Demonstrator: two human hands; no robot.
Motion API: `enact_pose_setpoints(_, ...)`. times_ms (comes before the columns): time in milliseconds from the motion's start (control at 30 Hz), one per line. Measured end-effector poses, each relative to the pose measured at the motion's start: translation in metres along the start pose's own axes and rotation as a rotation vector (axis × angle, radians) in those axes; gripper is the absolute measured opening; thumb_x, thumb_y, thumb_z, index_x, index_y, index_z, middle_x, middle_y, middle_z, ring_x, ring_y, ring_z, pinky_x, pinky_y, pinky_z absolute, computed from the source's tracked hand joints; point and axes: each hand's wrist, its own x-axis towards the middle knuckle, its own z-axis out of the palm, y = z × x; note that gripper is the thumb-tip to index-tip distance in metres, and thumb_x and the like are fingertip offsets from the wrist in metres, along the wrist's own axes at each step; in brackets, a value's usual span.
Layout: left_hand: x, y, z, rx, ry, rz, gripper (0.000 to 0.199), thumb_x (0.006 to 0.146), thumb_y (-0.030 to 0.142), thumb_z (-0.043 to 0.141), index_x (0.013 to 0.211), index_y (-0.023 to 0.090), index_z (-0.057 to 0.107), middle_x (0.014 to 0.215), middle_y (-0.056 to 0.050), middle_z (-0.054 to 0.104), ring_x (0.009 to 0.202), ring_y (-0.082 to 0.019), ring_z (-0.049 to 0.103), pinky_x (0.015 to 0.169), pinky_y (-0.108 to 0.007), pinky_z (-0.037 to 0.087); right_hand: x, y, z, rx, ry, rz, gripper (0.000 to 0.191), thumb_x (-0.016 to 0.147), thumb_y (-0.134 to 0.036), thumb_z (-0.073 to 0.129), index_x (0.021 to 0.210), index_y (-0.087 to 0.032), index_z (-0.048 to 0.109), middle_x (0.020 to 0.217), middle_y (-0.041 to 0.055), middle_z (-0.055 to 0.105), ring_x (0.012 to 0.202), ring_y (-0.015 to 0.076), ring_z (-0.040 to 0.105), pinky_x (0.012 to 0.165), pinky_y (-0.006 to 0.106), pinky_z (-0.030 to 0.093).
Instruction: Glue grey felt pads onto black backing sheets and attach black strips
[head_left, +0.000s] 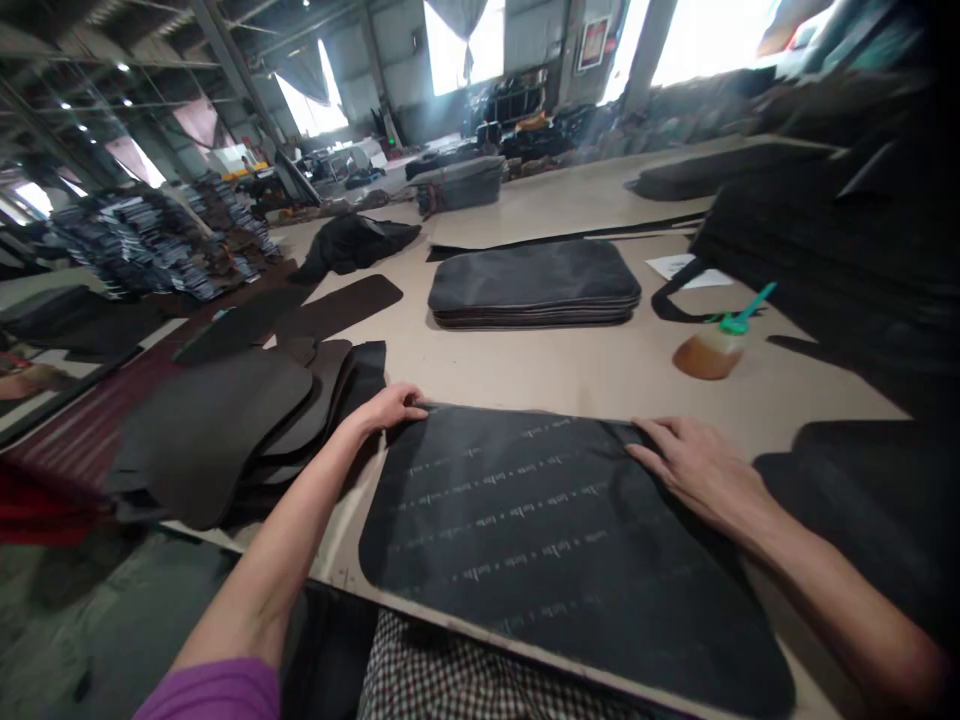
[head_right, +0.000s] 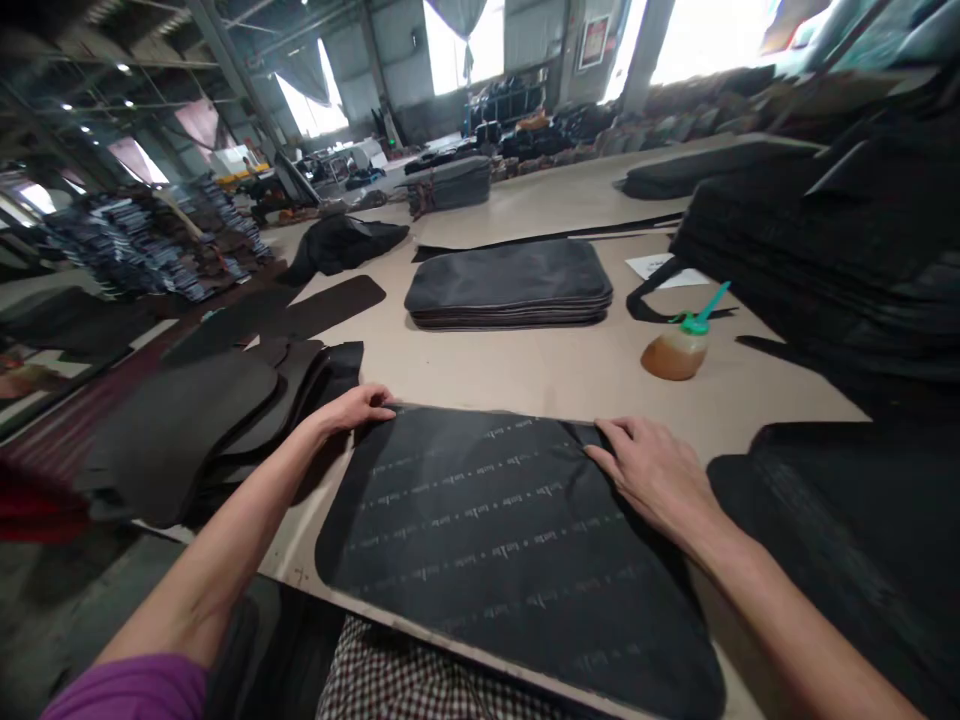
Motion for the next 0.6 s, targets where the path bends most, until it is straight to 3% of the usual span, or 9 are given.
enact_pose_setpoints(133,-0.004,0.007,0.006,-0.011,0.022,0.003,0.036,0.071,0.054,0.069,0.073,0.020,0.059,0.073,0.000,0.059,0.072,-0.018,0.052,0.066,-0.029,0.041,0.001,-0.012,-0.031,0.050,-0.090,0.044,0.044,0.104,-0.045,0.038,0.127,-0.019,0.065,0.115,0.0144,0.065,0.102,0.0318,0.062,0.085,0.044,0.051)
enact_pose_setpoints(267,0.003,-0.009,0.009,-0.050,-0.014,0.023,0.047,0.071,0.066,0.069,0.077,0.020,0.060,0.074,0.000,0.060,0.070,-0.018,0.053,0.065,-0.028,0.041,0.013,-0.018,-0.057,0.126,-0.188,0.156,0.031,0.102,-0.034,0.050,0.124,-0.021,0.067,0.116,0.0123,0.065,0.109,0.0279,0.059,0.092,0.037,0.047)
enact_pose_setpoints(433,0.015,-0.032,0.011,-0.080,-0.038,0.011,0.054,0.070,0.070,0.073,0.079,0.019,0.060,0.074,0.001,0.059,0.071,-0.018,0.054,0.065,-0.027,0.042,0.031,-0.002,-0.057,0.216,-0.267,0.263,0.022,0.093,-0.033,0.066,0.112,-0.022,0.070,0.111,0.0066,0.070,0.104,0.0237,0.063,0.083,0.030,0.046)
enact_pose_setpoints(600,0.014,-0.032,0.012,-0.064,-0.016,-0.001,0.057,0.067,0.073,0.074,0.078,0.020,0.059,0.073,0.002,0.057,0.070,-0.018,0.052,0.064,-0.027,0.042,0.043,0.013,-0.051,0.364,-0.375,0.286,0.020,0.085,-0.032,0.073,0.101,-0.021,0.071,0.090,0.0014,0.074,0.076,0.0170,0.064,0.064,0.024,0.042)
